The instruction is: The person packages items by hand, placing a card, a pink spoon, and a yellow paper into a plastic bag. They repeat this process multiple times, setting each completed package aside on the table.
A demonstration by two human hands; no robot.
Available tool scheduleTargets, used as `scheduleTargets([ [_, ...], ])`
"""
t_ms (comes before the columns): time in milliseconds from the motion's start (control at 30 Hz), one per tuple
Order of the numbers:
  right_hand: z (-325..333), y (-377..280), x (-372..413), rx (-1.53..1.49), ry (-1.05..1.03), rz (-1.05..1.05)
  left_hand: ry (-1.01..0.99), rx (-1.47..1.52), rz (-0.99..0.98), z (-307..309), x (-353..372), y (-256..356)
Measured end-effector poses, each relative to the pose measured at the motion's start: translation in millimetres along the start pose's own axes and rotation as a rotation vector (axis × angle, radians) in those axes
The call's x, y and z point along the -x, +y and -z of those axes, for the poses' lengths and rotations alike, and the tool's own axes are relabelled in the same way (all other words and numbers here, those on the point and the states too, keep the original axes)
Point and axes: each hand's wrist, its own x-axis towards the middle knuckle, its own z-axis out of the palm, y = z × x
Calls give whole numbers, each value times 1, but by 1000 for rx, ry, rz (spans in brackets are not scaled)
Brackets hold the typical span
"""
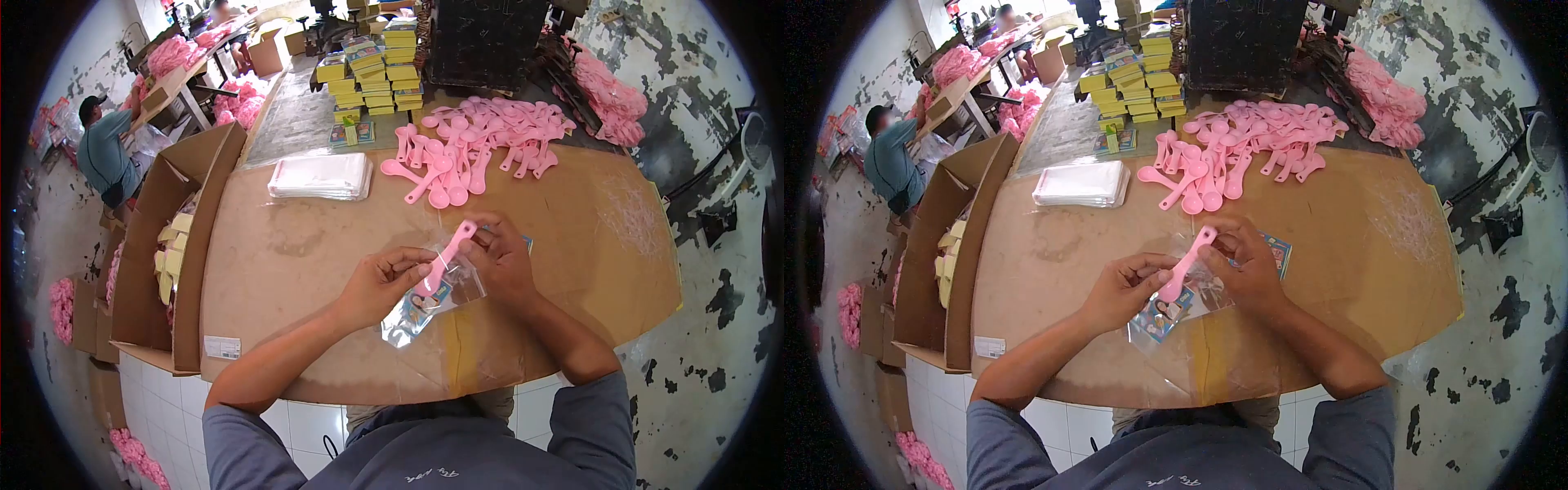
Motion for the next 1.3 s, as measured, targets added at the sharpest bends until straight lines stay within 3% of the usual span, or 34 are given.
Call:
scheduleTargets([
  [67, 7, -6, -3, 209, -209, 109, -8, 24, 28, 2, 0, 1],
  [200, 14, -23, -7, 93, -267, -3, -70, 118, 103, 4, 0, 7],
  [300, 3, -38, -12, 124, -188, 105, -123, 145, 105, 4, 2, 9],
  [400, 1, -49, -17, 526, -405, 428, -199, 185, 92, 7, 3, 9],
  [500, -2, -84, -18, 614, -525, 455, -238, 249, -5, 4, 8, 12],
  [600, -14, -129, -19, 795, -400, 616, -117, 101, -157, -3, 11, 19],
  [700, -22, -157, -13, 1233, -426, 761, -83, -52, -249, -4, 16, 30],
  [833, -22, -160, -14, 1181, -365, 603, -133, -288, -487, -6, 22, 46],
  [933, -23, -150, -12, 1094, -354, 480, -116, -188, -328, -12, 27, 54],
  [1100, -25, -138, -10, 980, -325, 384, -20, -197, -346, -12, 26, 49],
  [1200, -25, -129, -12, 908, -307, 404, 9, -226, -303, -8, 25, 45],
  [1300, -28, -116, -16, 1009, -52, 614, 68, -244, -290, -8, 25, 45],
])
